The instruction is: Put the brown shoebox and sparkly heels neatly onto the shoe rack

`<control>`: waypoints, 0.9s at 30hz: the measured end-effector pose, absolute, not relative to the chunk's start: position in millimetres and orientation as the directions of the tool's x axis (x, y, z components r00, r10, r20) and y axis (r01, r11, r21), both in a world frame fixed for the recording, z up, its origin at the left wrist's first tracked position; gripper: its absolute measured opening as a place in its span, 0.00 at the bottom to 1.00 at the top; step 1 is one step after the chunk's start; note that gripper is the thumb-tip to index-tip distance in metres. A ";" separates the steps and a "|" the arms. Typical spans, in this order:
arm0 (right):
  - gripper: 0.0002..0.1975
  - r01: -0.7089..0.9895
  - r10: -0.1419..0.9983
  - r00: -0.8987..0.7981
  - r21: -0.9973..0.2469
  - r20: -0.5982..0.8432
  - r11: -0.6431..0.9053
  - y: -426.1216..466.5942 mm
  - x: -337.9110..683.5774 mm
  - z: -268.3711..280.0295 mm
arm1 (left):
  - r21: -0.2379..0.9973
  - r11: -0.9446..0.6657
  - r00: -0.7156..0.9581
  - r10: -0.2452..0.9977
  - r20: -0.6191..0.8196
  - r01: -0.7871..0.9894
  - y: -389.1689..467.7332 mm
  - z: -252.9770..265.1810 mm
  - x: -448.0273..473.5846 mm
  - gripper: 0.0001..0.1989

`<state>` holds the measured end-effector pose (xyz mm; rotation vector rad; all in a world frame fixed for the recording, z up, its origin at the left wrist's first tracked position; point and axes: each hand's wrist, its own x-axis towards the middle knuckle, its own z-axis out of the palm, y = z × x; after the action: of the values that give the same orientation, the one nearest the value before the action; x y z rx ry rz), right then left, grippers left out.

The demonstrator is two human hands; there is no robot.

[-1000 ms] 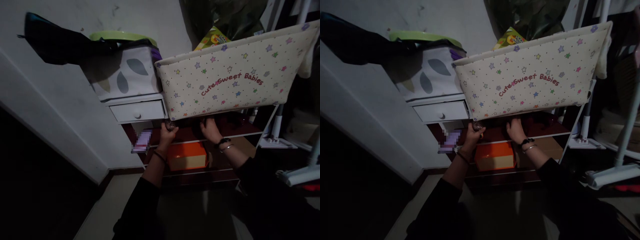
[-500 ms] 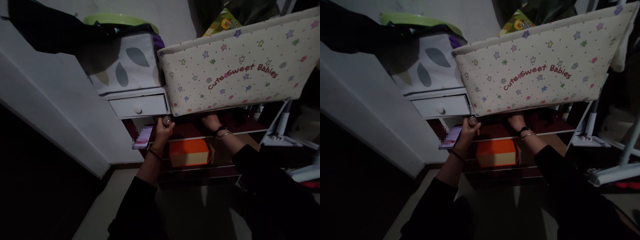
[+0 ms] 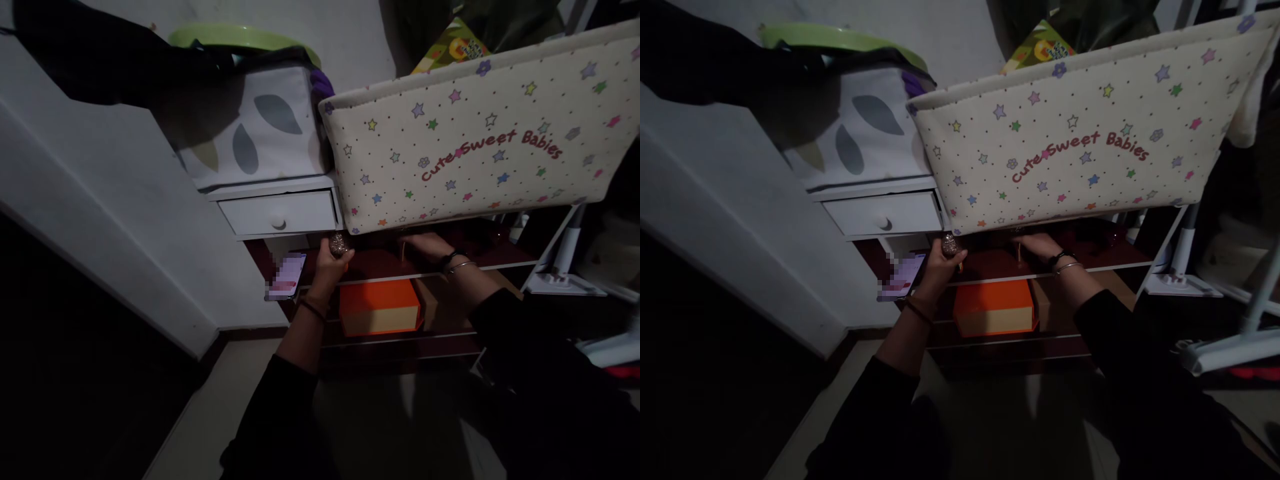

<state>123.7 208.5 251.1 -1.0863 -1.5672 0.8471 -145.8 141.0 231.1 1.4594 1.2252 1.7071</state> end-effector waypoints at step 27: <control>0.40 0.074 0.854 -0.106 -0.852 0.509 0.518 175.2 56.7 208.8 | 0.913 -0.407 -0.174 0.899 0.402 0.011 138.0 222.1 -141.3 0.31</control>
<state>56.7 175.2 208.8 -0.8257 -1.5498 0.8052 -141.3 138.0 222.1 1.4040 1.0904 1.6627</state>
